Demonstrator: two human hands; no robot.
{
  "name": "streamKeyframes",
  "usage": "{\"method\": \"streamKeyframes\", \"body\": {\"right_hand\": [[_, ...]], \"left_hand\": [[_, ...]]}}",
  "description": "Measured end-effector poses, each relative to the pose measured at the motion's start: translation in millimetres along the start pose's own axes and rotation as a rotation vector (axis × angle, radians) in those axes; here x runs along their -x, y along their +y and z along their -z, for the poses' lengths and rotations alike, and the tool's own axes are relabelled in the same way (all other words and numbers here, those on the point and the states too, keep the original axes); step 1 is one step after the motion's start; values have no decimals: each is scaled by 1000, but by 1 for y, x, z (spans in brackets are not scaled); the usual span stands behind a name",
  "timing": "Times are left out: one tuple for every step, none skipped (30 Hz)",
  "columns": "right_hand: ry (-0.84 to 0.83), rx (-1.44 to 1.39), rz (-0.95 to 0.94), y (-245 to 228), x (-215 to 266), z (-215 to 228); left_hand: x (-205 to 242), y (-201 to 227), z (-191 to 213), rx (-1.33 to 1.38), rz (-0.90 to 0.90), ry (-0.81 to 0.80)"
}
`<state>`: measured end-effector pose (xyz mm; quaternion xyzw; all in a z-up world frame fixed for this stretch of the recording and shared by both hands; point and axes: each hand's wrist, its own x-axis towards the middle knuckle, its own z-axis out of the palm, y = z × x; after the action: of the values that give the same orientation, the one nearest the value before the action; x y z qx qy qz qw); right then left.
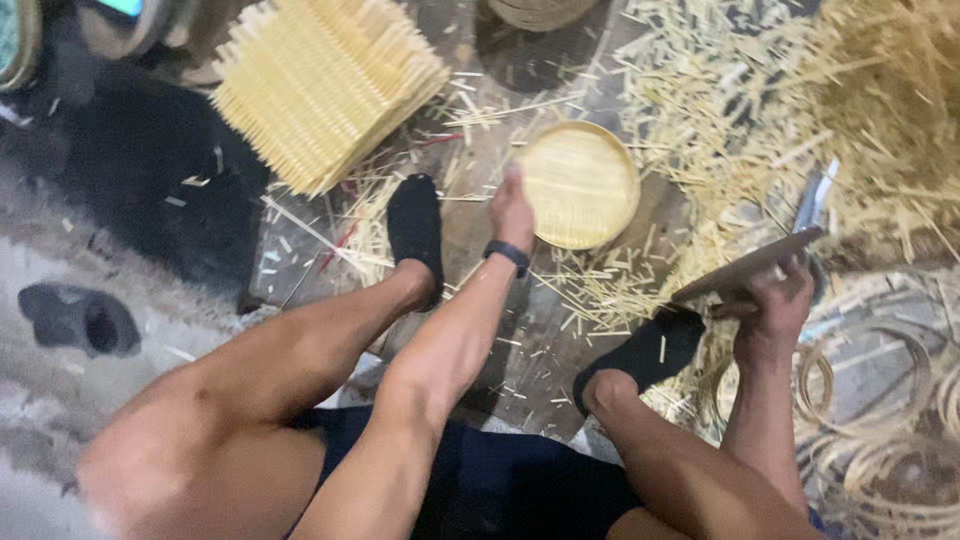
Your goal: The person sits on the floor and repeatedly weaves bamboo strips into circular bowls using a wooden mold. They trim excess strips with shears, then stack the finished bowls.
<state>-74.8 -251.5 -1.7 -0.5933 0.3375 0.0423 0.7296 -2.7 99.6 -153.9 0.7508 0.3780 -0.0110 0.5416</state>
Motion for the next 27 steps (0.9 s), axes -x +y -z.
{"method": "streamKeyframes", "body": {"right_hand": [[69,312,152,5,-12,8],[129,630,298,10,-23,14],[186,950,438,14,-31,21],[201,1107,416,19,-40,25],[214,1264,391,23,-46,29],[225,1418,364,27,-51,33],[224,1437,378,31,-53,36],[221,1458,392,37,-54,39],[217,1479,406,41,-55,42],[219,1440,396,44,-58,44],[222,1401,386,47,-59,47],[225,1361,377,49,-61,48],[232,1364,390,52,-62,50],[239,1367,405,54,-62,51],[245,1369,421,55,-61,53],[242,1359,405,56,-62,54],[238,1349,389,56,-62,55],[231,1339,377,55,-62,54],[240,1341,370,55,-62,52],[244,1344,366,54,-61,51],[249,1348,363,53,-59,50],[251,1355,363,51,-58,49],[253,1362,364,50,-58,48],[255,1371,361,49,-57,48],[252,1363,375,48,-58,47],[249,1355,387,48,-57,47],[246,1348,399,48,-57,47]], "left_hand": [[8,-8,1,211,19,8],[17,-11,3,422,43,24],[28,-11,4,443,145,-66],[40,-8,8,462,246,-152],[50,-3,12,478,346,-239],[59,5,18,274,281,-241],[66,14,25,70,213,-242],[71,22,32,-131,144,-239],[76,30,40,-294,-189,-158],[78,39,48,-448,-526,-77],[78,46,55,-596,-866,2],[74,53,59,-680,-966,-72],[66,59,62,-763,-1066,-147],[58,63,65,-845,-1166,-221],[50,66,68,-881,-1265,-386],[42,70,67,-914,-1360,-551],[36,74,65,-944,-1450,-719],[30,80,63,-944,-1538,-785],[25,89,59,-943,-1624,-852],[21,101,55,-942,-1708,-916],[16,117,48,-874,-1810,-809],[8,139,40,-802,-1914,-698],[-6,165,36,-915,-1772,-696],[-22,191,32,-1017,-1623,-693],[-42,220,27,-906,-1554,-581],[-63,242,34,-741,-1565,-377],[-83,261,40,-712,-1667,-212]]}}
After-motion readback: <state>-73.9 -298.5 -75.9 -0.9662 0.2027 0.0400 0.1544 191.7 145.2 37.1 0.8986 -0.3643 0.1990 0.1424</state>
